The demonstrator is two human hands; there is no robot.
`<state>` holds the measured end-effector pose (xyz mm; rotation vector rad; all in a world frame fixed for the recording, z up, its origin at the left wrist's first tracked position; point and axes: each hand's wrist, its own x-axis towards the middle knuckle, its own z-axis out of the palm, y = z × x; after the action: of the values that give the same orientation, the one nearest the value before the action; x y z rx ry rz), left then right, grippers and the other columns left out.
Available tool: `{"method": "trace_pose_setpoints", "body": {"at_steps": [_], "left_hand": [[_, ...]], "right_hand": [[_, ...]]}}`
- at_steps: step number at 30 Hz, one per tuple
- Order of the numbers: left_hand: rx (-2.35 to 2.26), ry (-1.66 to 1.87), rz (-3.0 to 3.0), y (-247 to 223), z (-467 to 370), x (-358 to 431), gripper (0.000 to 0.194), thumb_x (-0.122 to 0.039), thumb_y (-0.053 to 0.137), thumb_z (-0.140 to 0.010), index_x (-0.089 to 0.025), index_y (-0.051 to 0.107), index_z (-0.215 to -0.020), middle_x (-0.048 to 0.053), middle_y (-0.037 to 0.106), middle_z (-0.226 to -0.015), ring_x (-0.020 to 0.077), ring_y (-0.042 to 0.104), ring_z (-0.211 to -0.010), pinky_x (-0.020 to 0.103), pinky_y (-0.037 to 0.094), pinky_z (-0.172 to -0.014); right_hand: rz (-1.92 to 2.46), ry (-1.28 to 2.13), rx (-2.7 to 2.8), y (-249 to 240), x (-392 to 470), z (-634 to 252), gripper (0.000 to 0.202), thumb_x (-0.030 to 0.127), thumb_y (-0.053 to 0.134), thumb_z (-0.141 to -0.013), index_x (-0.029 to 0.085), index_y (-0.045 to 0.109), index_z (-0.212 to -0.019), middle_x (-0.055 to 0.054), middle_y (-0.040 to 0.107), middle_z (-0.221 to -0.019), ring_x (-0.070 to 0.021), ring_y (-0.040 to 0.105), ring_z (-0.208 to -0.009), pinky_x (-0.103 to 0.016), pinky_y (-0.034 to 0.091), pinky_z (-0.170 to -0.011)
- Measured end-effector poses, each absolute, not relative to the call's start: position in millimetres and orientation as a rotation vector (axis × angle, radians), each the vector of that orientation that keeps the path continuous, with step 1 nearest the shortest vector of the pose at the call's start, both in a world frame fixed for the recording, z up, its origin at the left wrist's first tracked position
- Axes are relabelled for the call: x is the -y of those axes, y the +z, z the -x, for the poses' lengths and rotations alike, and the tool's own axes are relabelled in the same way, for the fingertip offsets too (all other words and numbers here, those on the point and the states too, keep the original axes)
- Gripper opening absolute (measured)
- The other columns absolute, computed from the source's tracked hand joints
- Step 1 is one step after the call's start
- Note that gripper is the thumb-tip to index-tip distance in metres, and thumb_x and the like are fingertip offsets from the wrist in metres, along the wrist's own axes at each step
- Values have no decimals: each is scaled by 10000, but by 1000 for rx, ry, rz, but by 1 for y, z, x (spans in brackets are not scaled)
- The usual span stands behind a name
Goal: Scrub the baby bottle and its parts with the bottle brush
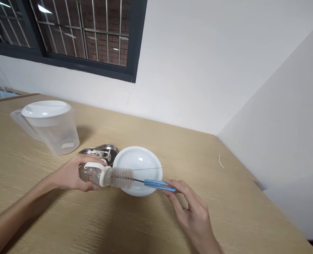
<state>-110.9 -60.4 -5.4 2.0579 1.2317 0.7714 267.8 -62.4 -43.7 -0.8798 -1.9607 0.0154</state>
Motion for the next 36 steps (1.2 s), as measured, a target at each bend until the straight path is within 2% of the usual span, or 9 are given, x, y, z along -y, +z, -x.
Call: {"method": "trace_pose_setpoints", "body": {"at_steps": [4,7,9,11,14,15,19,29,36], "left_hand": [[-1216,751,-2060,-9,113,60,455,-272,832,-618,-195,744,-1059,35,775,-965,228,707,-853,305,562,-735],[-1217,802,-2151,-10,112,59,511,-292,860,-581,-218,747,-1074,48,772,-1077,264,703,-988,352,549,-875],[-1231,810,-2196,-10,111,59,524,-293,867,-570,-226,749,-1075,54,769,-1106,273,699,-1020,370,531,-929],[-1249,799,-2230,-11,110,59,515,-296,860,-584,-233,748,-1083,52,767,-1111,270,698,-1019,374,521,-940],[-1272,789,-2259,-10,109,60,494,-274,842,-601,-237,744,-1084,42,763,-1103,261,690,-1014,365,506,-939],[-1271,785,-2263,-9,109,60,488,-265,837,-598,-233,745,-1077,38,765,-1085,257,691,-997,354,507,-921],[-1187,714,-2239,-1,106,62,398,-223,794,-617,-203,747,-1012,-2,749,-897,200,679,-810,282,509,-748],[-1146,624,-2100,-3,108,62,133,-185,703,-639,-159,696,-769,-43,597,-701,123,524,-643,217,403,-560],[-1193,556,-1951,-6,108,63,141,-206,725,-623,-167,678,-749,-51,552,-636,106,472,-569,199,349,-492]], "right_hand": [[917,-74,2040,-35,65,-267,113,204,578,-939,233,668,-1000,-2,731,-762,-126,662,-555,-204,510,-503],[1046,113,2036,-31,70,-263,289,277,490,-988,216,614,-734,45,529,-512,-92,463,-390,-207,370,-390],[1118,270,1987,-33,73,-259,405,324,464,-1003,212,537,-621,42,459,-488,-88,418,-399,-208,348,-395],[1130,405,1929,-37,75,-256,374,370,481,-997,201,588,-682,24,499,-525,-102,467,-448,-206,383,-425],[1130,541,1889,-42,75,-252,282,410,537,-968,181,701,-982,18,555,-569,-118,504,-467,-207,404,-412],[1143,564,1888,-42,75,-251,282,412,552,-960,185,714,-1000,23,550,-561,-113,488,-450,-205,389,-395],[1169,551,1899,-36,73,-250,287,402,584,-940,202,743,-809,28,531,-515,-98,445,-418,-198,350,-367],[972,225,2045,-19,73,-252,180,268,597,-922,230,763,-864,25,637,-558,-104,535,-393,-201,407,-357],[849,128,2099,-13,74,-253,160,187,608,-907,244,750,-952,19,708,-650,-116,624,-468,-198,496,-434]]}}
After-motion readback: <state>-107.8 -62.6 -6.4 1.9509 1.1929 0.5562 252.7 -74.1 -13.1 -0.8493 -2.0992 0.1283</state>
